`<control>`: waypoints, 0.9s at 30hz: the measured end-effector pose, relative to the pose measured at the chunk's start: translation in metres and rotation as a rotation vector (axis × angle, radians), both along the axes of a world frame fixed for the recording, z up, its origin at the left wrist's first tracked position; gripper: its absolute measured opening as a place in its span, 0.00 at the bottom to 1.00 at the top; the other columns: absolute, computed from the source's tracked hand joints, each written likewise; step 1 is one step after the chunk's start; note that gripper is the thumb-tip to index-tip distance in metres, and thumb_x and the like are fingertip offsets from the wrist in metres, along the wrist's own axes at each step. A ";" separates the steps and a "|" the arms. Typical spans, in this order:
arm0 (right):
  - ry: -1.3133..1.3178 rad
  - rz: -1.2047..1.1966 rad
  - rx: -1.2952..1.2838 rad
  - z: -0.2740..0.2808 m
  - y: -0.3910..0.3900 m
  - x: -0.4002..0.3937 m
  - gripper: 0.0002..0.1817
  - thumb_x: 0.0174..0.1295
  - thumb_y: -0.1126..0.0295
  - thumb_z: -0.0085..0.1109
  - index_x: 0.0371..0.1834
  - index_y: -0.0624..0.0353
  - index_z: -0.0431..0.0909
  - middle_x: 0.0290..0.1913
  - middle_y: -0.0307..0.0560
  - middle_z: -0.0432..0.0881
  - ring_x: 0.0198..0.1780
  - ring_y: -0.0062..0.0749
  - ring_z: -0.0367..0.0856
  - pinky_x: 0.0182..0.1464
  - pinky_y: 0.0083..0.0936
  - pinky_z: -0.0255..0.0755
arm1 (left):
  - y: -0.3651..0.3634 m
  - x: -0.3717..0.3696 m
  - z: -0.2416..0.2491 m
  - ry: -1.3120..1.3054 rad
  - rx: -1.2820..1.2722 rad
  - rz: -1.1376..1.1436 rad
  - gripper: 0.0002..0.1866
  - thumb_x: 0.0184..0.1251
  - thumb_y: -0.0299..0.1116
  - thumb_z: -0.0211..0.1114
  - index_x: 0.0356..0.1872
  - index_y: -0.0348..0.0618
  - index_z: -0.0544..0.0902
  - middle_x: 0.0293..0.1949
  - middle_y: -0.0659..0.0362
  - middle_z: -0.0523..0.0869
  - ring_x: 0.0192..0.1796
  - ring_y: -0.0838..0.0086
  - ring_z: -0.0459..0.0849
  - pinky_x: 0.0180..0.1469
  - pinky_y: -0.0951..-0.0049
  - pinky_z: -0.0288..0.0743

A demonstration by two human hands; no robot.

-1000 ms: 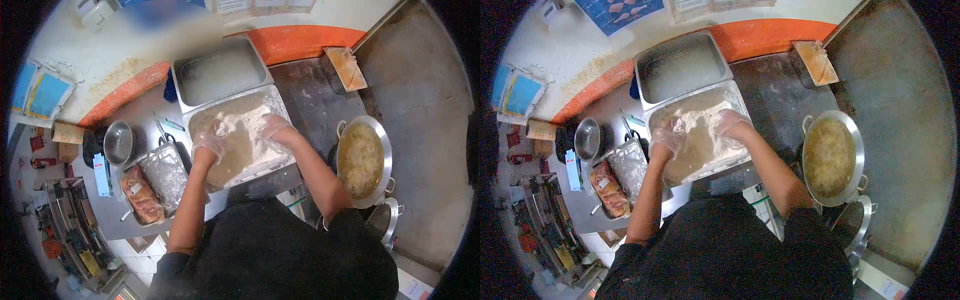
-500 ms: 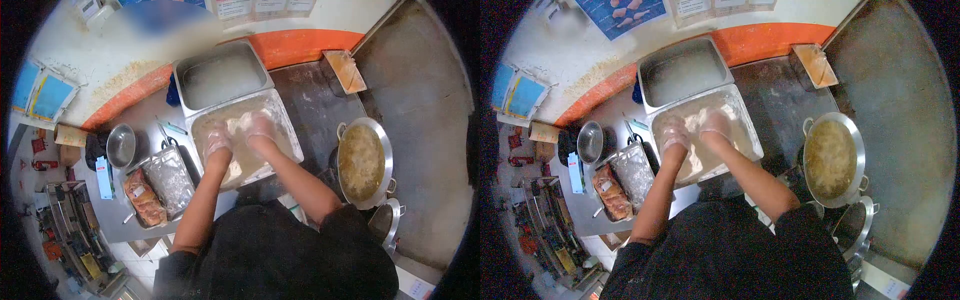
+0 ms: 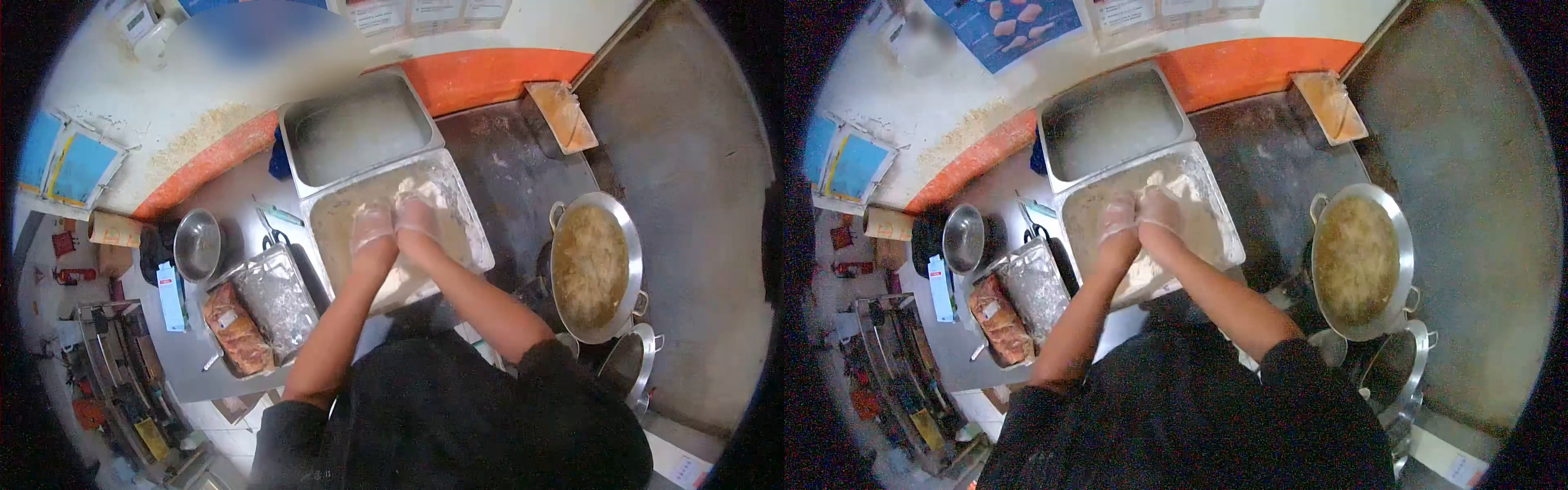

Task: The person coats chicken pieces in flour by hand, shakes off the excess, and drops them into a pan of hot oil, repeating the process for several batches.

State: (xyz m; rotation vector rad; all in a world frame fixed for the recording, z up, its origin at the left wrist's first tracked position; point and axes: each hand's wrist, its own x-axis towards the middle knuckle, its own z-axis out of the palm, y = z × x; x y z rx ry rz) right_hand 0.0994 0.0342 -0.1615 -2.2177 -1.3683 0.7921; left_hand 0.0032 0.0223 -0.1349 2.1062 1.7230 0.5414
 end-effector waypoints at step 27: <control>0.489 0.154 0.517 -0.024 -0.028 0.056 0.15 0.46 0.74 0.62 0.41 0.61 0.79 0.36 0.54 0.80 0.39 0.39 0.80 0.41 0.31 0.73 | -0.006 -0.047 -0.005 0.324 -0.154 -0.045 0.19 0.57 0.27 0.55 0.52 0.40 0.76 0.54 0.44 0.77 0.59 0.51 0.74 0.61 0.61 0.68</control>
